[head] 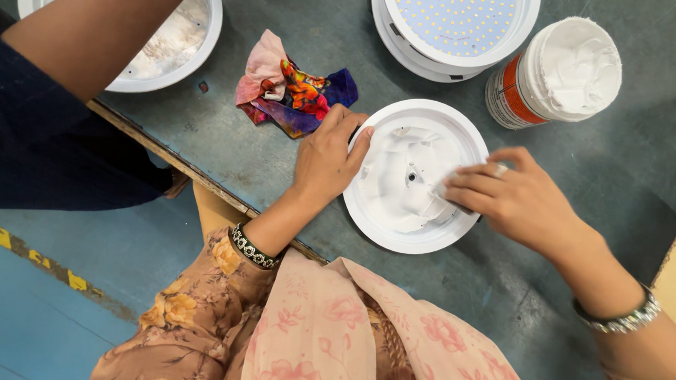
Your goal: The person applies a white compound to the interior of circular LED light housings using a metal putty knife. They scoop the compound from a container and spread it evenly across the inner surface, then stack the finished units. A green screwdriver is used to scrape excess material from the tool.
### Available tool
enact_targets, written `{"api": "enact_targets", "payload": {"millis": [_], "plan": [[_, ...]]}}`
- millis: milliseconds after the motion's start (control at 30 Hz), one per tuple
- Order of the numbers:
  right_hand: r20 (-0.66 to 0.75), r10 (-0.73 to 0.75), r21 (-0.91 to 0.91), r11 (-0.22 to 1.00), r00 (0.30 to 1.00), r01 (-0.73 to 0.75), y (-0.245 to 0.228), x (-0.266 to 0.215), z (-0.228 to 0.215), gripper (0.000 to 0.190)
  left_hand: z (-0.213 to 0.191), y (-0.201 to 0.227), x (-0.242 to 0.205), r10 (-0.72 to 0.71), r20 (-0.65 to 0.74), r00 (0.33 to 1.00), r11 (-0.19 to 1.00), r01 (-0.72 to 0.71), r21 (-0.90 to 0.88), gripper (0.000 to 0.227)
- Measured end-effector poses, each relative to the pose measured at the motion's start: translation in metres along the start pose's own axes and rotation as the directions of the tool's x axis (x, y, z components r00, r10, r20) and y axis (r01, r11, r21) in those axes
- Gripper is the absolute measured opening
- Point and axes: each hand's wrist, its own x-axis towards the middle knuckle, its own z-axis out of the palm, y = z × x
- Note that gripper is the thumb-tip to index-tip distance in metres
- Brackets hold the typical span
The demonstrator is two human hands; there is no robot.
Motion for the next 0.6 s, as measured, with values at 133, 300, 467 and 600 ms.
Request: {"api": "enact_targets", "payload": {"millis": [133, 300, 467, 600], "plan": [[-0.004, 0.207, 0.107, 0.973, 0.978, -0.205, -0.004, -0.020, -0.011, 0.051, 0.001, 0.000, 0.001, -0.009, 0.009, 1.000, 1.000, 0.009, -0.011, 0.020], [-0.224, 0.363, 0.144, 0.930, 0.904, -0.338, -0.008, -0.002, 0.008, 0.033, 0.002, -0.001, 0.000, 0.002, -0.001, 1.000, 1.000, -0.002, 0.000, 0.020], [-0.268, 0.327, -0.130, 0.920, 0.906, -0.371, -0.020, 0.049, 0.041, 0.027, 0.001, 0.001, 0.000, -0.013, 0.005, 1.000, 1.000, 0.013, -0.010, 0.021], [-0.206, 0.299, -0.247, 0.906, 0.932, -0.345, -0.061, 0.072, 0.057, 0.034, -0.002, 0.000, 0.002, -0.071, 0.030, 0.997, 0.997, 0.070, 0.009, 0.020]]}}
